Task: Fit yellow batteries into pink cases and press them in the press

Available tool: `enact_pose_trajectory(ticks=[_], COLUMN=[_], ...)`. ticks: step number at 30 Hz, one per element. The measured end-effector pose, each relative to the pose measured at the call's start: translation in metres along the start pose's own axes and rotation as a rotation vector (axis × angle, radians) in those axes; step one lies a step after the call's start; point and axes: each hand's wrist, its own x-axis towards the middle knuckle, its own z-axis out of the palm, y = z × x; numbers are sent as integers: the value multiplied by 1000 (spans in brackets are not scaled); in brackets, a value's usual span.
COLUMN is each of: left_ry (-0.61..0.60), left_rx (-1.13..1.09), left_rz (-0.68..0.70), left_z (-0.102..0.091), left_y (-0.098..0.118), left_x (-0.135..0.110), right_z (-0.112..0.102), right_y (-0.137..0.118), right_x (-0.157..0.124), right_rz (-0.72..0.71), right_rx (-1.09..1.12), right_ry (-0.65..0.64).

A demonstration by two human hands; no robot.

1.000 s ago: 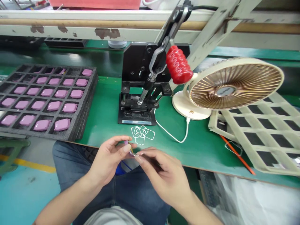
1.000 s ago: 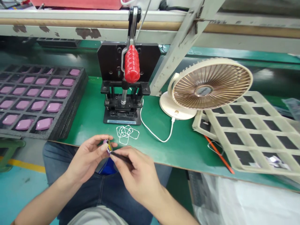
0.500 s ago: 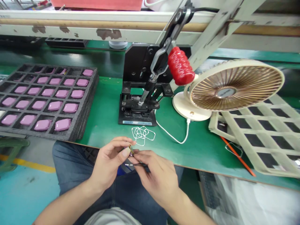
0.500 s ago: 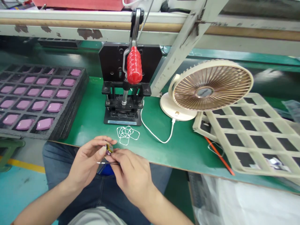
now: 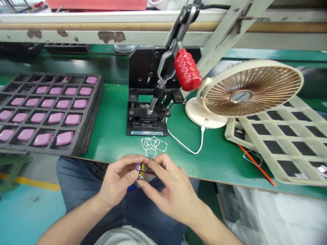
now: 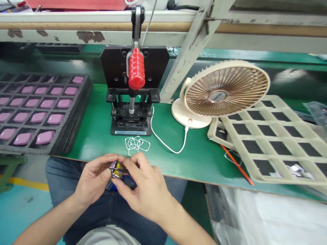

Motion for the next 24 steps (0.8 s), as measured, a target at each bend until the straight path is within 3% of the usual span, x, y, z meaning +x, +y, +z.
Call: enact_pose_trajectory(ticks=[7, 11, 17, 21, 24], left_ry=[-47, -62, 7, 18, 44], left_rx=[29, 32, -163, -181, -112], left_rz=[60, 65, -91, -183, -247], left_z=[1, 4, 13, 22, 29], left_y=[-2, -1, -1, 2, 10], left_x=[-1, 0, 6, 10, 1], right_z=[10, 12, 7, 3, -11], right_y=[7, 8, 15, 14, 0], right_x=[-5, -10, -16, -23, -44], right_rz=[36, 63, 83, 122, 203], right_rx=[281, 276, 268, 312, 275], right_ry=[119, 102, 50, 103, 206])
